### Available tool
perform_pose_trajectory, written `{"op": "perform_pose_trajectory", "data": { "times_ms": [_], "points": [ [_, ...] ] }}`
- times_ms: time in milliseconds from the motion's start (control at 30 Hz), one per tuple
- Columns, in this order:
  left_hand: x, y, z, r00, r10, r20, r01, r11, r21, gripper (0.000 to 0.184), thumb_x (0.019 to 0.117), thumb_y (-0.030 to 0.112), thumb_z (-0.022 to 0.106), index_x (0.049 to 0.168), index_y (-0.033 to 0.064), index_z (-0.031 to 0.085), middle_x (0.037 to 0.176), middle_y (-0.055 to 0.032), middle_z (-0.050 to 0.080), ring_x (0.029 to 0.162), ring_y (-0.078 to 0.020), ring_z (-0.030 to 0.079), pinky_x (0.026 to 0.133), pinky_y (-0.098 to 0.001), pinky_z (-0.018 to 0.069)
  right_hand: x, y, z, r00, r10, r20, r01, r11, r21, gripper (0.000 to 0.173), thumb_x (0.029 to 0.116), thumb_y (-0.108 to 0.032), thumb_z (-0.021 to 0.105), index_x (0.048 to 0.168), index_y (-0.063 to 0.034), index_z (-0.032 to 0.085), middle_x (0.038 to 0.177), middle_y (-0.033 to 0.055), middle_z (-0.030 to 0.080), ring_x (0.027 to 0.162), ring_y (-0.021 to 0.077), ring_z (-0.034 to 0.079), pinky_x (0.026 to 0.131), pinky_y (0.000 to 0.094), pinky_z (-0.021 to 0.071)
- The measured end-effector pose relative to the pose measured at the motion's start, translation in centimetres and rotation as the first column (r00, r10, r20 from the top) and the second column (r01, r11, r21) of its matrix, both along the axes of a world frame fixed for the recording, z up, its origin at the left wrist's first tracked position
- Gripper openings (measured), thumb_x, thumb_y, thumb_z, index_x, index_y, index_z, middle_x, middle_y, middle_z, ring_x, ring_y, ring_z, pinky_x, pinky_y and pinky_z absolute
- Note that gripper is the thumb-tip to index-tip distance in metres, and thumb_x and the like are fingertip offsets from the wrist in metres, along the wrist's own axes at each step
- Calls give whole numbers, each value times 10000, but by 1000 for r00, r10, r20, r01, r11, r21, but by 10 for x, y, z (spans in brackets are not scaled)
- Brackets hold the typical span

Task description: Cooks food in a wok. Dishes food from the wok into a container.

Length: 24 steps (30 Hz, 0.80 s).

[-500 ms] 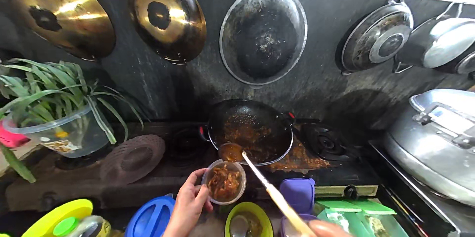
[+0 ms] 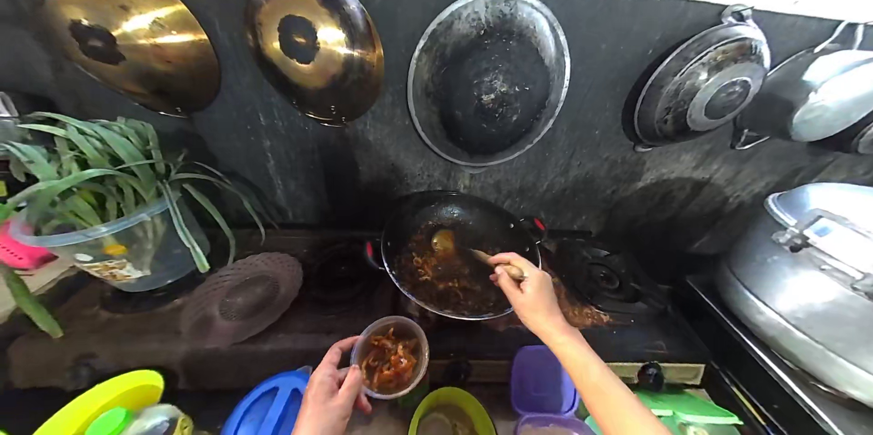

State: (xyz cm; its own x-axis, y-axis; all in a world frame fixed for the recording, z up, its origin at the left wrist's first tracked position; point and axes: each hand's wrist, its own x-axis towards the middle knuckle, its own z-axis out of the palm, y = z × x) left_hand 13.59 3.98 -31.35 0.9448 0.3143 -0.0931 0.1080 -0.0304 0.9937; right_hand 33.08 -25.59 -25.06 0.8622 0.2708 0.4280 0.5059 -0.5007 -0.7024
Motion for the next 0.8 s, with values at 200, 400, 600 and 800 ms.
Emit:
{"op": "perform_pose_trajectory", "data": {
  "times_ms": [200, 400, 600, 800],
  "points": [
    [1, -2, -7, 1000, 5, -4, -5, 1000, -30, 445, 923, 14, 477, 1368, 24, 500, 692, -65, 691, 519, -187, 669, 508, -349, 603, -25, -30, 22, 929, 369, 18, -356, 906, -229, 249, 995, -213, 537, 1146, -196, 735, 1124, -45, 697, 1005, 44, 662, 871, 261, 586],
    [9, -6, -11, 1000, -29, 7, 29, 999, -16, 472, 911, 41, 489, 1382, 11, 492, 688, -63, 685, 521, -184, 669, 514, -355, 606, -33, -71, 42, 949, 180, 258, -47, 892, -449, 285, 1009, -292, 535, 1201, -208, 728, 1127, -25, 695, 897, 51, 676, 768, 249, 598],
    [19, -13, -8, 999, -38, 3, 38, 999, -2, 470, 908, 72, 493, 1377, 35, 504, 683, -59, 681, 510, -182, 663, 500, -339, 598, -42, -40, 14, 981, -9, 192, 67, 953, -297, 293, 1032, -348, 528, 1109, -159, 737, 834, -34, 721, 660, 62, 680, 610, 274, 607],
    [24, -11, -6, 999, -40, 14, 40, 999, -3, 458, 911, 84, 497, 1366, 42, 518, 683, -67, 682, 507, -190, 663, 495, -341, 598, -59, -12, 10, 994, 17, -107, 5, 979, 202, 270, 1059, -237, 491, 1081, -100, 724, 713, 11, 706, 522, 133, 665, 486, 293, 602]
  ]
}}
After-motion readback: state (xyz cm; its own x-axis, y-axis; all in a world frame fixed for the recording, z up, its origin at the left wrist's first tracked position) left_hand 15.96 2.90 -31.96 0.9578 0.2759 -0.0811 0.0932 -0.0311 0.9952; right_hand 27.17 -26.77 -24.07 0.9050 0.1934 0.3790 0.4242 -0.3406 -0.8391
